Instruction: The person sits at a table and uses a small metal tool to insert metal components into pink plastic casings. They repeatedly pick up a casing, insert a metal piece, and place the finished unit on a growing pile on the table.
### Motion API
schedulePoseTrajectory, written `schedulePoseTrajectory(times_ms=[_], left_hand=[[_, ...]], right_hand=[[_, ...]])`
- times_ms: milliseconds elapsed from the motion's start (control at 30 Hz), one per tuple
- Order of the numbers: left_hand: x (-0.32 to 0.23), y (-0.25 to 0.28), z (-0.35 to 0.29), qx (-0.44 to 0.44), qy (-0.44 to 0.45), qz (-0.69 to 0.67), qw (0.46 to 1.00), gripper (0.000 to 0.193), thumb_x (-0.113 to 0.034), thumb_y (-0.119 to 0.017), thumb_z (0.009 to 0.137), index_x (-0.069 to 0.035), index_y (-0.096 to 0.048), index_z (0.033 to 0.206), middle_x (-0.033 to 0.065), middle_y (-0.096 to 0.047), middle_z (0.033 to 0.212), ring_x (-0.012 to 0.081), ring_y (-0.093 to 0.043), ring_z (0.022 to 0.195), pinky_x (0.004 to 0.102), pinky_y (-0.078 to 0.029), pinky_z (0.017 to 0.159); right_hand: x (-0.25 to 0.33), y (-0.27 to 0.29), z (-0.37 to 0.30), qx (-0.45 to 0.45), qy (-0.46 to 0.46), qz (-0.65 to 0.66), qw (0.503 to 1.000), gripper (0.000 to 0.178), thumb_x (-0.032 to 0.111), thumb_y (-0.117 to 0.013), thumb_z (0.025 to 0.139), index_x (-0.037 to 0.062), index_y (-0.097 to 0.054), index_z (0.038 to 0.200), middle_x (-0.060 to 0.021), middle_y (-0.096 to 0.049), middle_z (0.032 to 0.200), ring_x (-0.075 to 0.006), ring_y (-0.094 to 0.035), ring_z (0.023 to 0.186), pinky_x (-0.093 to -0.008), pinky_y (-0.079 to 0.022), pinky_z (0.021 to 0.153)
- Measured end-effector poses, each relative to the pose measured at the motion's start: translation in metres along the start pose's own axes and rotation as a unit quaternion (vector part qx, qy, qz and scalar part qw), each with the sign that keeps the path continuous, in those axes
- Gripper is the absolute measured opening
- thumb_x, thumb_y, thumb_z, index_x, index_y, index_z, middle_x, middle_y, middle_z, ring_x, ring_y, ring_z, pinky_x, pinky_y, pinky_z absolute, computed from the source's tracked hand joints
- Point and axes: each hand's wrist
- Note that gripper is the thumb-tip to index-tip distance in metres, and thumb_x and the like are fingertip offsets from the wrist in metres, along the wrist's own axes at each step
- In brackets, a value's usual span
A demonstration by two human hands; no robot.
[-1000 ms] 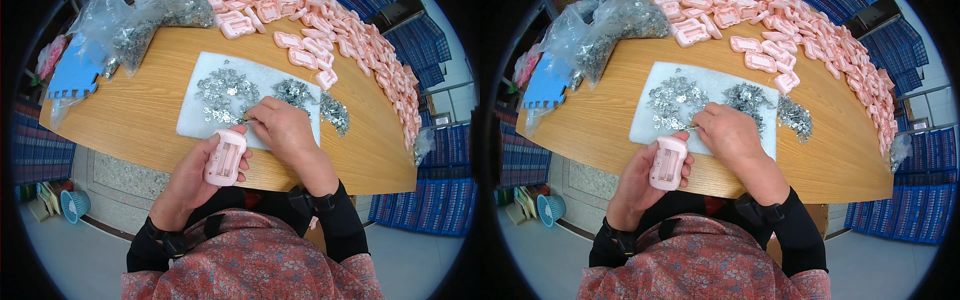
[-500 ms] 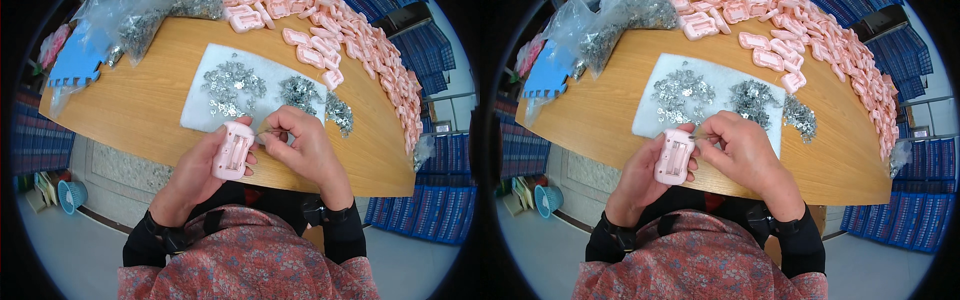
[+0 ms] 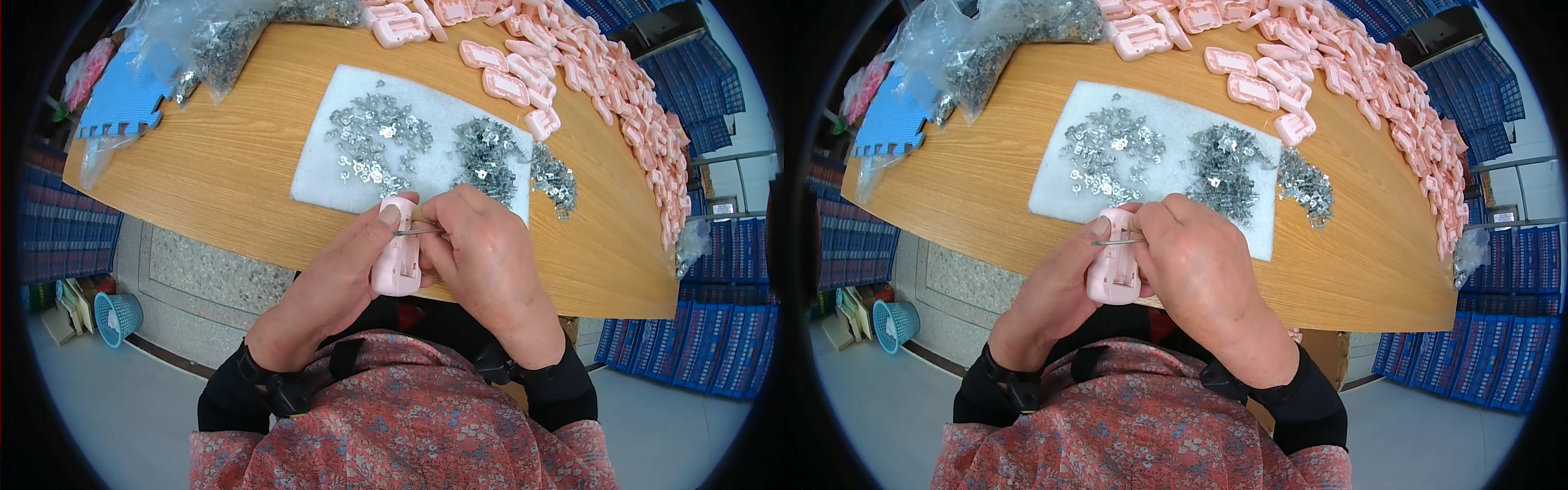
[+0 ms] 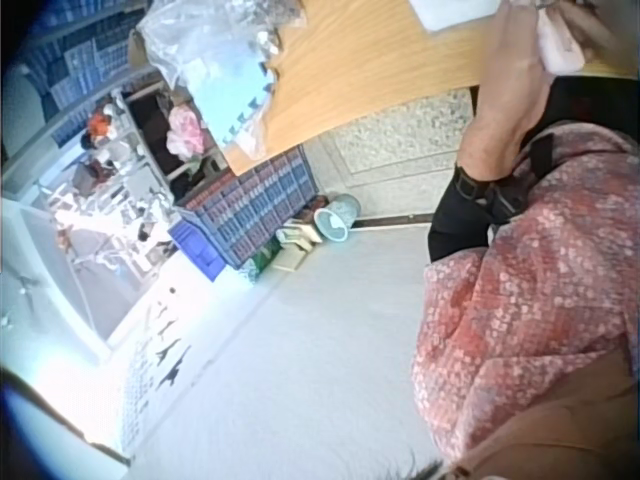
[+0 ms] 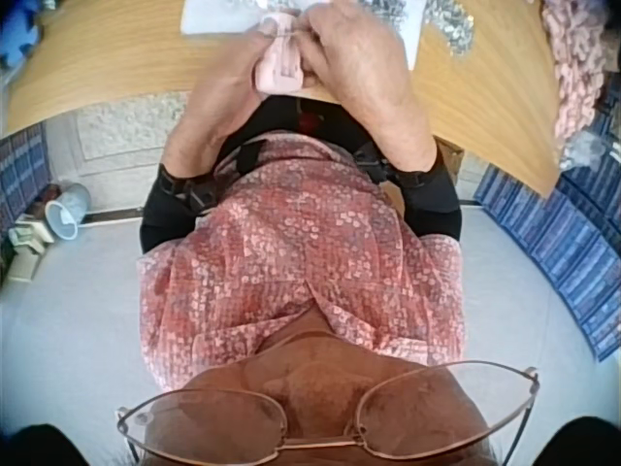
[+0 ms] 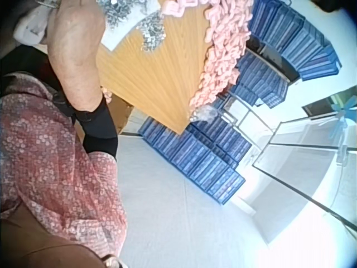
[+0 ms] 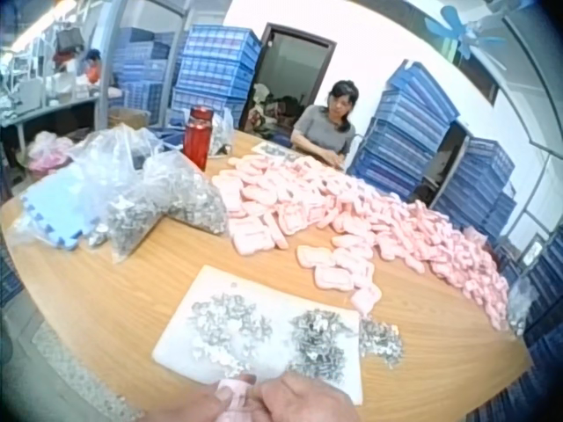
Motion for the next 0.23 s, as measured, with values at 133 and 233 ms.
schedulePoseTrajectory(times_ms=[133,233], left_hand=[[0.004,0.010,0.000,0.039,0.023,-0.012,0.999,0.055,-0.037,-0.035,0.107,-0.001,-0.029,0.149,0.0139,-0.059,0.120,0.0225,-0.064,0.101,0.0386,-0.053,0.091],[0.006,0.014,0.001,0.038,0.019,0.007,0.999,0.059,-0.043,-0.032,0.106,-0.004,-0.028,0.151,0.0151,-0.061,0.122,0.0265,-0.065,0.105,0.0443,-0.055,0.092]], right_hand=[[-0.008,-0.003,-0.004,-0.024,-0.074,0.158,0.984,0.021,0.005,-0.069,0.080,0.0033,-0.066,0.101,-0.0138,-0.063,0.087,-0.0272,-0.066,0.073,-0.0374,-0.053,0.063],[-0.012,0.002,-0.007,-0.005,-0.184,0.217,0.959,0.016,0.009,-0.068,0.090,0.0016,-0.065,0.105,-0.0067,-0.068,0.093,-0.0186,-0.063,0.072,-0.0314,-0.053,0.066]])
Point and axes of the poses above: each hand's wrist, its own z-axis towards the middle knuckle, its own y-axis out of the back of the hand, x = y × z
